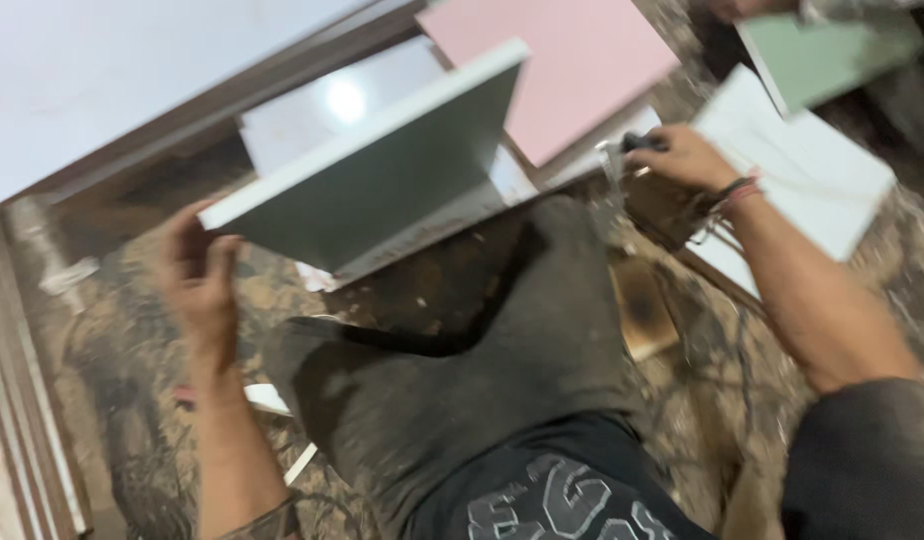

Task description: The person sits on the floor of a workshop and irons white edge banding tape onto the edges of laminated boards using a handheld edge-banding iron, pressing the tape along the panel edge. They then set panels aside, pick up new boards, and trim the applied banding with a utility knife.

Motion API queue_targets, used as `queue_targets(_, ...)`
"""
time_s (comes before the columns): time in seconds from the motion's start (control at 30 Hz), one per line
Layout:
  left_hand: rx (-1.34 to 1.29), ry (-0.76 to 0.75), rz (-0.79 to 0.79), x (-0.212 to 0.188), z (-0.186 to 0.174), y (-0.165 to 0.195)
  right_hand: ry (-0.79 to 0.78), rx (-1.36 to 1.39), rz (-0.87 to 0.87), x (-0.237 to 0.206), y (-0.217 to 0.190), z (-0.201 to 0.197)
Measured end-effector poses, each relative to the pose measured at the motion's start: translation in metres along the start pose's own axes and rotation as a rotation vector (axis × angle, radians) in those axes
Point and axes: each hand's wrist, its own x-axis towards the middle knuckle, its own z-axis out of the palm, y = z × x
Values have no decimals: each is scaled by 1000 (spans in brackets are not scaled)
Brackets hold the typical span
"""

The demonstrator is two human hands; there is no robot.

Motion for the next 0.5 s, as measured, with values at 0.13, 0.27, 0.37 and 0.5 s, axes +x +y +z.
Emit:
queue_targets(0.13, -2, 20, 107, -7, -1, -7, -91, -17, 218, -59, 70, 62)
queue_targets(0.27, 47, 74, -17, -3, -4, -13, -109, 288, 324, -94, 91, 106)
queue_targets(0.37, 9, 87, 11, -3, -8, -13, -145, 149, 305, -98, 84, 123)
queue_targets(0.5, 38, 105, -29, -8, -6, -14, -299, -276, 305, -58, 48, 96)
